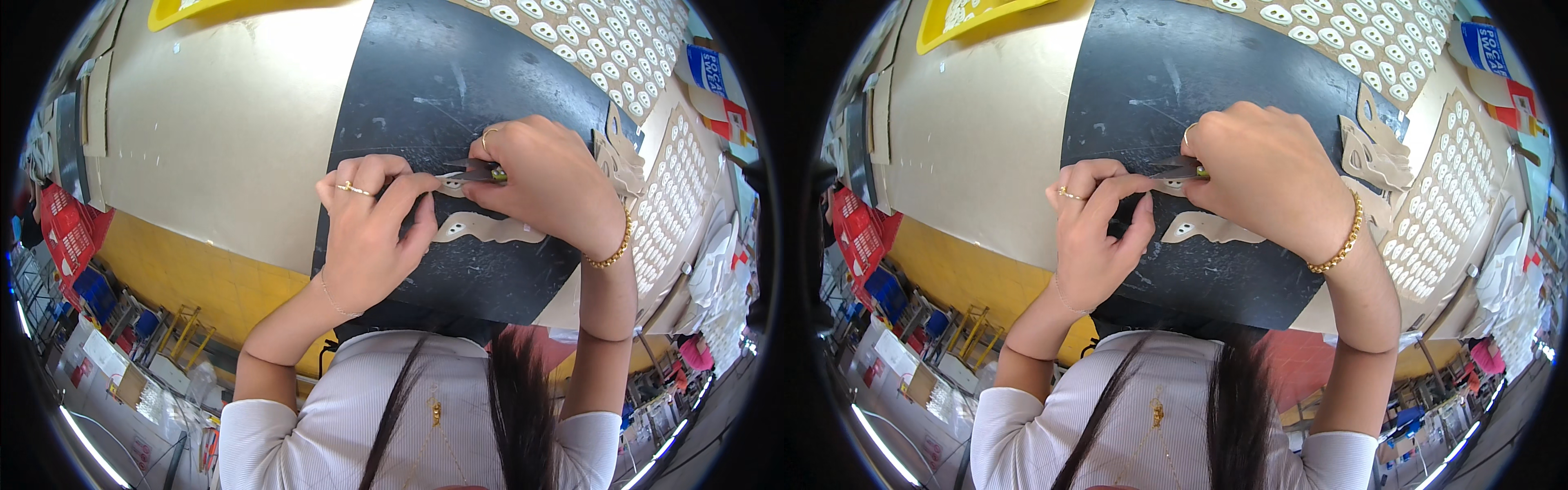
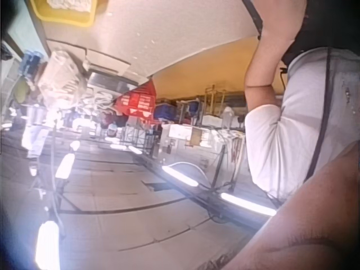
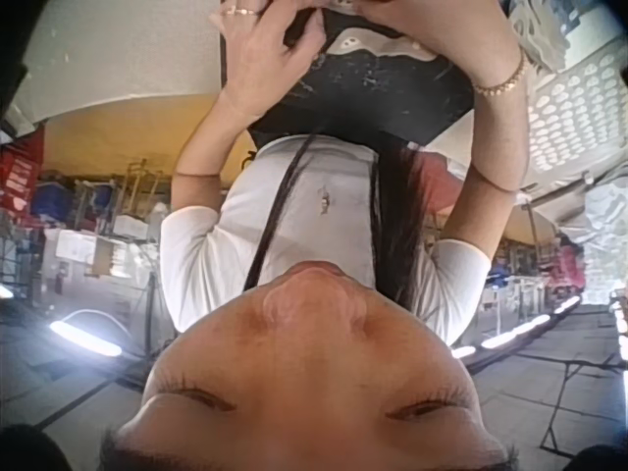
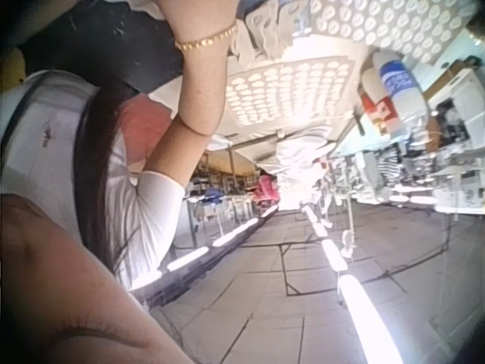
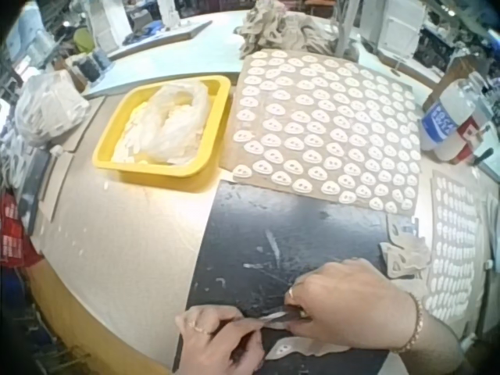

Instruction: The person repeatedly picks small white fabric pieces from a sheet, places them on a black cutting mat, and trims their edges with a craft knife. Trimmed pieces are set aside on the mat while the person continues the same process with additional pieces.

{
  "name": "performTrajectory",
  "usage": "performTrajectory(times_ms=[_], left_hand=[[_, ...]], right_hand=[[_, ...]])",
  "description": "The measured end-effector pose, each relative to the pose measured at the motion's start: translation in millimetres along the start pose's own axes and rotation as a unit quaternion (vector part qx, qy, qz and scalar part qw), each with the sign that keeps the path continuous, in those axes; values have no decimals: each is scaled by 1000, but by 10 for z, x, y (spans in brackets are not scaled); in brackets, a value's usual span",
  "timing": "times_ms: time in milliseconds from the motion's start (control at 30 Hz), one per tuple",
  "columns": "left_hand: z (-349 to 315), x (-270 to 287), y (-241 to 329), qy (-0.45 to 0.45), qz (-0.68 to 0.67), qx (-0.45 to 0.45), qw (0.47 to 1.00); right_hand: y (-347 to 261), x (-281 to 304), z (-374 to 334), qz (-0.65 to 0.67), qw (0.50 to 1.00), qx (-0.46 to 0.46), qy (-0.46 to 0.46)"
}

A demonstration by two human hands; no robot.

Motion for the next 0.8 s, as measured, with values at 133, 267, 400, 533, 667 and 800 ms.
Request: performTrajectory(times_ms=[133,267,400,533,667,800], left_hand=[[-69,21,-114,-43,6,-92,995],[-62,29,-121,-71,47,-127,988],[-48,36,-129,-91,64,-140,984],[-28,49,-118,-104,70,-141,982],[-8,64,-107,-113,78,-144,980],[-4,64,-111,-114,84,-147,979]], right_hand=[[-4,9,0,3,1000,-1,5],[-28,46,4,-7,1000,1,-5],[-8,25,-1,-18,1000,11,9],[6,20,-5,-20,1000,17,16],[-4,32,-2,-22,1000,17,15],[-14,29,-2,-26,999,14,20]])
Point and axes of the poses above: each hand's wrist, its own z-axis towards the middle knuckle, its own x-axis out of the back of the hand, y = z × x, the point moved 1 cm from there along z, towards the middle knuckle, and after that the axes turned 12 degrees about -z, right-handed, at the moved point
